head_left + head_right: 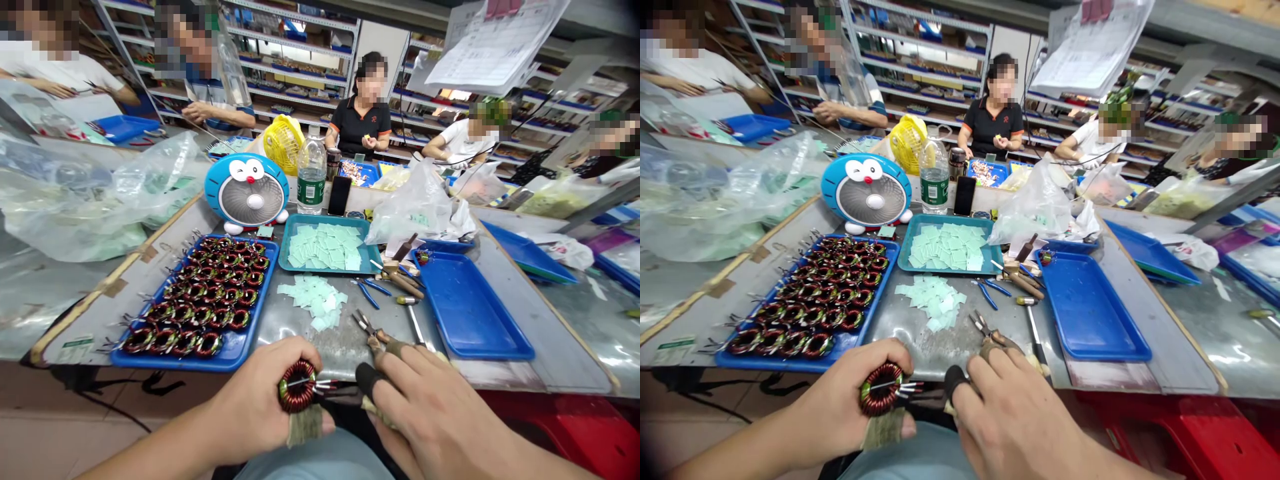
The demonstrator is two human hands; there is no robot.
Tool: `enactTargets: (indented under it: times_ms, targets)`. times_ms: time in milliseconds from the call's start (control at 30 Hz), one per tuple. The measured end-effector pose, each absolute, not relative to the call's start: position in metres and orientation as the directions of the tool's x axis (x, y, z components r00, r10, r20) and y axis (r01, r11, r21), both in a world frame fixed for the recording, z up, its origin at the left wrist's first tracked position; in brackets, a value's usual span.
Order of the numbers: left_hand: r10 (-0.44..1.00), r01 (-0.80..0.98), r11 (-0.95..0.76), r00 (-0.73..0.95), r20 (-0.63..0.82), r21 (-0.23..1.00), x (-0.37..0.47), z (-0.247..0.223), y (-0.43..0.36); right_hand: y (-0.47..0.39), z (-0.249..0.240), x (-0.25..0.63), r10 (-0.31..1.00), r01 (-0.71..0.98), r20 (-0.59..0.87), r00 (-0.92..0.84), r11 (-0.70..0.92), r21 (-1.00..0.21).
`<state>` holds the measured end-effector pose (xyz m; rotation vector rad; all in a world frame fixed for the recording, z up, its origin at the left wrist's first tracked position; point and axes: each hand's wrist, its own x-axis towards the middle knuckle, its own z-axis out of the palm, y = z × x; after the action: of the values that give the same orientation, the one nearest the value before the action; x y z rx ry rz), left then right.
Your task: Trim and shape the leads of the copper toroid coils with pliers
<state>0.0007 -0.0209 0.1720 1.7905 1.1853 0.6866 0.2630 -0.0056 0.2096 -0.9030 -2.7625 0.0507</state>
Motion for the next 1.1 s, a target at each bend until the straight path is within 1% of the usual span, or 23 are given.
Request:
enactTargets:
  times_ms: [133, 200, 300, 367, 467, 533, 600, 667, 733, 800, 833, 867, 900, 933, 1033, 1100]
  targets:
    - [0.912, 0.464, -0.21, 0.409, 0.002, 0.86, 0.0, 0.172, -0.021, -0.006, 0.21, 0.263, 0.566, 0.571, 0.216, -0.796, 0.82, -0.045]
    - [0.895, 0.48, -0.269, 0.444, 0.033, 0.835, -0.001, 0.177, -0.022, -0.007, 0.213, 0.266, 0.551, 0.564, 0.217, -0.806, 0.826, 0.001]
    - [0.838, 0.502, -0.392, 0.541, 0.074, 0.771, -0.004, 0.186, -0.024, -0.011, 0.221, 0.272, 0.503, 0.524, 0.183, -0.845, 0.847, 0.087]
    - [0.821, 0.521, -0.435, 0.564, 0.087, 0.734, -0.005, 0.191, -0.023, -0.012, 0.224, 0.275, 0.497, 0.518, 0.176, -0.85, 0.848, 0.11]
    - [0.843, 0.534, -0.42, 0.53, 0.097, 0.734, -0.009, 0.189, -0.02, -0.012, 0.219, 0.275, 0.547, 0.574, 0.255, -0.797, 0.818, 0.043]
    - [0.877, 0.495, -0.316, 0.477, 0.051, 0.81, -0.011, 0.183, -0.017, -0.012, 0.211, 0.276, 0.592, 0.613, 0.305, -0.746, 0.789, -0.035]
    - [0.914, 0.361, -0.117, 0.403, -0.041, 0.925, -0.014, 0.173, -0.017, -0.012, 0.201, 0.278, 0.648, 0.645, 0.315, -0.693, 0.753, -0.13]
    - [0.922, 0.143, 0.09, 0.361, -0.137, 0.986, -0.014, 0.161, -0.019, -0.014, 0.192, 0.28, 0.696, 0.652, 0.301, -0.652, 0.717, -0.246]
    - [0.911, -0.092, 0.218, 0.375, -0.169, 0.972, -0.012, 0.146, -0.022, -0.016, 0.183, 0.281, 0.725, 0.637, 0.269, -0.634, 0.687, -0.35]
    - [0.912, -0.289, 0.277, 0.38, -0.156, 0.916, -0.008, 0.133, -0.025, -0.018, 0.178, 0.28, 0.744, 0.627, 0.221, -0.63, 0.656, -0.421]
    - [0.919, -0.354, 0.289, 0.362, -0.154, 0.889, -0.005, 0.128, -0.027, -0.019, 0.177, 0.279, 0.75, 0.628, 0.209, -0.627, 0.646, -0.435]
    - [0.926, -0.381, 0.291, 0.342, -0.159, 0.878, -0.003, 0.126, -0.028, -0.019, 0.178, 0.278, 0.755, 0.634, 0.206, -0.623, 0.641, -0.433]
    - [0.935, -0.368, 0.282, 0.312, -0.168, 0.886, -0.002, 0.125, -0.028, -0.019, 0.179, 0.277, 0.753, 0.639, 0.216, -0.622, 0.647, -0.417]
    - [0.942, -0.313, 0.271, 0.283, -0.183, 0.91, -0.001, 0.127, -0.029, -0.019, 0.181, 0.276, 0.744, 0.642, 0.242, -0.622, 0.663, -0.385]
    - [0.955, -0.009, 0.214, 0.211, -0.207, 0.977, -0.002, 0.138, -0.028, -0.015, 0.19, 0.269, 0.682, 0.645, 0.346, -0.644, 0.728, -0.233]
    - [0.959, 0.197, 0.156, 0.204, -0.197, 0.968, -0.005, 0.147, -0.026, -0.011, 0.195, 0.264, 0.632, 0.642, 0.387, -0.671, 0.757, -0.122]
